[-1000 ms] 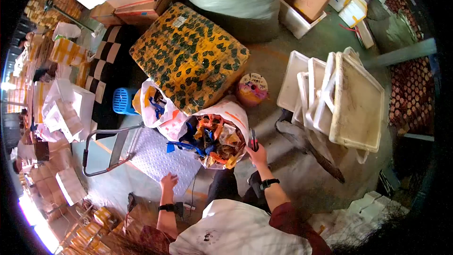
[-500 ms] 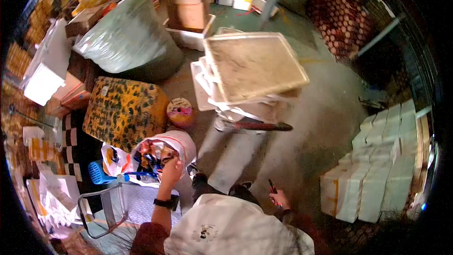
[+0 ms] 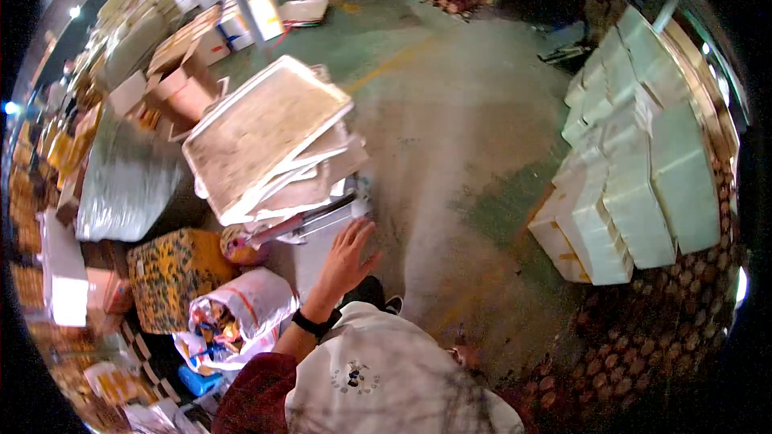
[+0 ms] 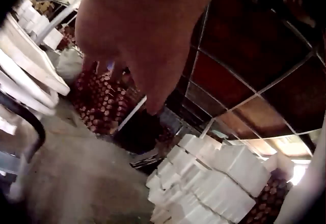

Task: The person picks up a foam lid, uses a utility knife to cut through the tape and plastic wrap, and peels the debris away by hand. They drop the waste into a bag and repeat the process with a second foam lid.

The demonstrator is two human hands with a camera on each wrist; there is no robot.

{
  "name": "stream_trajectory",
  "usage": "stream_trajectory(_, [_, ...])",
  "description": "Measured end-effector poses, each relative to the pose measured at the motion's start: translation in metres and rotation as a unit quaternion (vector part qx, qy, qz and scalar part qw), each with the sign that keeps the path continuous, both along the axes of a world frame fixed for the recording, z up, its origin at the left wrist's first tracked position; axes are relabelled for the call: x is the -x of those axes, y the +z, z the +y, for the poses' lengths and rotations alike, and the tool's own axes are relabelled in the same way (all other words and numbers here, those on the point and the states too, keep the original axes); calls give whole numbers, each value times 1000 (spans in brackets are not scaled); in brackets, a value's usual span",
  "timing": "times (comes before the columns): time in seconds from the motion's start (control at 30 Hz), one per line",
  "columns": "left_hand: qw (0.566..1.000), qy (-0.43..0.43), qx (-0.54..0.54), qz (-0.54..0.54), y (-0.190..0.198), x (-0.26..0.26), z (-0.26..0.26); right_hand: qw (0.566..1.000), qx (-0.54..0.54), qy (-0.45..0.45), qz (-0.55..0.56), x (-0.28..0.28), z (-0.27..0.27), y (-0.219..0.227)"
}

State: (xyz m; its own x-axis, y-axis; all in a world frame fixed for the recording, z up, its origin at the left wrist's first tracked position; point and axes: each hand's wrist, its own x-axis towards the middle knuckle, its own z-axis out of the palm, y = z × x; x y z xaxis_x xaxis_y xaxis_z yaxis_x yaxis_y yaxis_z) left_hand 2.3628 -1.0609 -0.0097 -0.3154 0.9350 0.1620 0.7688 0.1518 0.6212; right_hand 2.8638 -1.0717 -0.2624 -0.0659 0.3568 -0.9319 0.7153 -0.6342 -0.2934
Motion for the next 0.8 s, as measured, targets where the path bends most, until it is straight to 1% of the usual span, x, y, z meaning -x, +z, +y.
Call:
stream_trajectory(0.03, [998, -26, -9, -49, -5, -6, 25, 1000, 2, -9, 1, -4, 6, -3])
stream_trajectory(0.13, [976, -104, 178, -74, -25, -15, 99, 1000, 10, -18, 8, -5, 40, -12])
stream_trajectory(0.23, [956, -209, 204, -18, -57, -9, 181, 1000, 15, -18, 0, 1, 114, -13])
stream_trajectory(0.3, [961, -255, 94, -46, -96, -4, 236, 1000, 2, -18, -8, 12, 188, -17])
stream_trajectory(0.33, [960, -271, 36, -52, -106, 4, 268, 1000, -8, -18, -12, 21, 232, -20])
stream_trajectory(0.4, [965, -250, 48, -67, -102, 13, 335, 999, -32, -22, -17, 48, 325, -16])
stream_trajectory(0.43, [958, -282, 25, -37, -150, 18, 366, 999, -43, -25, -16, 67, 373, -9])
stream_trajectory(0.5, [959, -283, 18, -25, -187, 45, 451, 997, -71, -28, -2, 108, 466, 4])
stream_trajectory(0.53, [965, -255, 41, -52, -180, 49, 486, 996, -89, -26, 12, 133, 506, 14])
stream_trajectory(0.6, [967, -234, 82, -58, -152, 67, 559, 993, -110, -15, 37, 181, 576, 23])
stream_trajectory(0.63, [965, -236, 106, -38, -131, 83, 595, 992, -120, -8, 48, 203, 608, 27])
stream_trajectory(0.7, [964, -236, 118, -19, -95, 119, 641, 990, -125, 12, 67, 245, 664, 32])
stream_trajectory(0.73, [967, -233, 104, -22, -78, 137, 658, 990, -123, 22, 70, 264, 689, 34])
stream_trajectory(0.77, [969, -229, 92, -30, -71, 156, 675, 990, -117, 35, 71, 282, 712, 33])
stream_trajectory(0.8, [974, -206, 88, -30, -80, 178, 687, 991, -109, 47, 69, 299, 734, 28])
